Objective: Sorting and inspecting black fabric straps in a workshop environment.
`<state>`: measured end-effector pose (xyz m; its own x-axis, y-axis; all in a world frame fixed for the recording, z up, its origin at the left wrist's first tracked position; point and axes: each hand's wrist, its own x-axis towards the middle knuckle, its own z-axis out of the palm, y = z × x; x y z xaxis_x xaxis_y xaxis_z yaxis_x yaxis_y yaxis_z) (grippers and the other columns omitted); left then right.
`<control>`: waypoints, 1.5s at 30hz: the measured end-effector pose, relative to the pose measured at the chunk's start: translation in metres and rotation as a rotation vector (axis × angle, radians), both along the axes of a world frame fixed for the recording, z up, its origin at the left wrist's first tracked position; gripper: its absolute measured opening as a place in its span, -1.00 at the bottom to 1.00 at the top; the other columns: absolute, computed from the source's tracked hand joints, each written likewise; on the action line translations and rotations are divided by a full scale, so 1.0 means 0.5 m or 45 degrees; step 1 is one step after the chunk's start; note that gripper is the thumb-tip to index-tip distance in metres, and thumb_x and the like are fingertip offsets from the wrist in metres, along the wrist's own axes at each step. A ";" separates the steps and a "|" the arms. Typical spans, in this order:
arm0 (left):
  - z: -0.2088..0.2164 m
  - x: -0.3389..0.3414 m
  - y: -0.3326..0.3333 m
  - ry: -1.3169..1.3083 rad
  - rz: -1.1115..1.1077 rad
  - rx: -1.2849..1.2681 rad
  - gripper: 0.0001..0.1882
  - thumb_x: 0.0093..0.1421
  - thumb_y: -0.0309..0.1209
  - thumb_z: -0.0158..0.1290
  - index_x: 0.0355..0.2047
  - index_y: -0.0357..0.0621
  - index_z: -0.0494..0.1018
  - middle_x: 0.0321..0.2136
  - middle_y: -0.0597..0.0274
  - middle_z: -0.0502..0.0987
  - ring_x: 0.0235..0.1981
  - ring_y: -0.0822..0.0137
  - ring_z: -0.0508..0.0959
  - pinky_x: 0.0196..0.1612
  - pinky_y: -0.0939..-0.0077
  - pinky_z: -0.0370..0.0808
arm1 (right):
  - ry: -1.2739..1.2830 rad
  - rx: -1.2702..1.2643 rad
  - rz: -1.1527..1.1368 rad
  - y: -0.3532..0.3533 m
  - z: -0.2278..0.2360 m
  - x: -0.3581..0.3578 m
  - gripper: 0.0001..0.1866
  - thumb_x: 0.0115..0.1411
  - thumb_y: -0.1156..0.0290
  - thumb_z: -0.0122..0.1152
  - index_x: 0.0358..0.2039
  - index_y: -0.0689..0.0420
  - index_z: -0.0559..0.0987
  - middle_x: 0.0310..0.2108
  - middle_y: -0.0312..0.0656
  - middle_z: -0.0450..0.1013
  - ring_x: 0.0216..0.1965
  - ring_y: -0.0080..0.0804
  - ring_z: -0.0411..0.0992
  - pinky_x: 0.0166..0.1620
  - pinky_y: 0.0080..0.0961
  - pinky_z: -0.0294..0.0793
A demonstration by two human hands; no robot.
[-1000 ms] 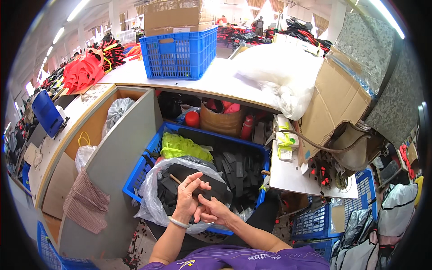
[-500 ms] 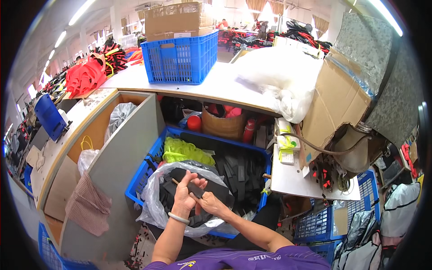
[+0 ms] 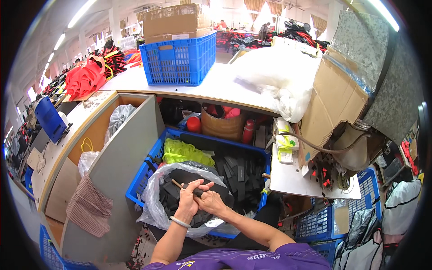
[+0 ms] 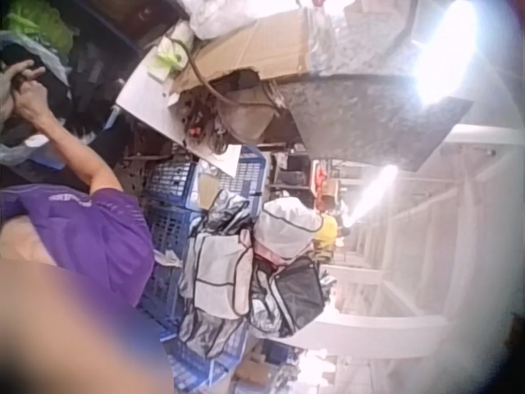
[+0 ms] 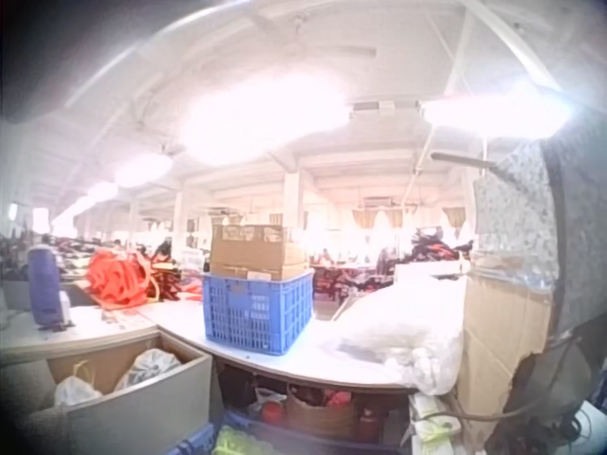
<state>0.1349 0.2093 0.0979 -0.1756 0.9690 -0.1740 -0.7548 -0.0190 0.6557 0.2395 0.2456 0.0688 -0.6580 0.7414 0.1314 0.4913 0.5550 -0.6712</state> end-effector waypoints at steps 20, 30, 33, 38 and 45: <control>-0.015 -0.032 -0.003 0.022 0.324 0.054 -0.85 0.15 -0.47 0.09 -0.33 -0.20 0.34 -0.68 0.23 0.42 -0.54 0.29 0.53 -0.33 0.45 0.53 | 1.056 -1.650 0.120 -0.061 0.050 0.005 -0.77 0.29 0.28 0.00 -0.39 0.19 0.41 -0.71 -0.17 0.41 -0.87 -0.67 0.12 -0.74 -0.72 0.22; 0.024 -0.014 -0.020 0.083 0.273 -0.045 -0.90 0.11 -0.52 0.09 -0.37 -0.23 0.40 -0.68 0.20 0.45 -0.51 0.17 0.57 -0.29 0.35 0.53 | 0.545 -0.212 -0.028 -0.066 -0.015 -0.008 -0.83 0.16 0.51 -0.09 -0.41 0.20 0.52 -0.71 -0.21 0.42 -0.69 -0.43 0.43 -0.60 -0.49 0.36; 0.028 -0.005 -0.019 0.083 0.204 0.019 -0.94 0.11 -0.52 0.08 -0.40 -0.20 0.42 -0.68 0.19 0.46 -0.44 0.10 0.58 -0.23 0.26 0.52 | 0.631 -0.199 0.031 -0.049 -0.007 -0.017 -0.81 0.20 0.47 -0.11 -0.38 0.22 0.50 -0.68 -0.17 0.43 -0.65 -0.39 0.46 -0.58 -0.44 0.40; 0.021 -0.053 -0.009 -0.210 -0.036 -0.201 -0.76 0.20 -0.23 0.05 -0.49 -0.12 0.45 -0.60 0.20 0.50 -0.32 0.10 0.58 -0.13 0.09 0.50 | 0.500 -0.956 0.419 -0.011 0.075 -0.011 -0.74 0.22 0.25 0.00 -0.30 0.21 0.44 -0.66 -0.26 0.41 -0.70 -0.53 0.44 -0.78 -0.68 0.30; -0.036 -0.064 0.024 -0.313 0.209 -0.023 -0.56 0.13 -0.06 0.10 -0.70 -0.03 0.26 -0.64 0.18 0.48 -0.45 0.16 0.55 -0.25 0.19 0.53 | 1.171 -1.329 -0.022 -0.028 0.011 -0.051 -0.84 0.16 0.35 0.15 -0.47 0.15 0.53 -0.72 -0.39 0.36 -0.71 -0.68 0.34 -0.70 -0.75 0.22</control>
<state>0.1029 0.2214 0.0798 -0.2798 0.9275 -0.2479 -0.8790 -0.1437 0.4546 0.2139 0.2315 0.0742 -0.6285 0.7706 -0.1059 -0.3460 -0.3988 -0.8493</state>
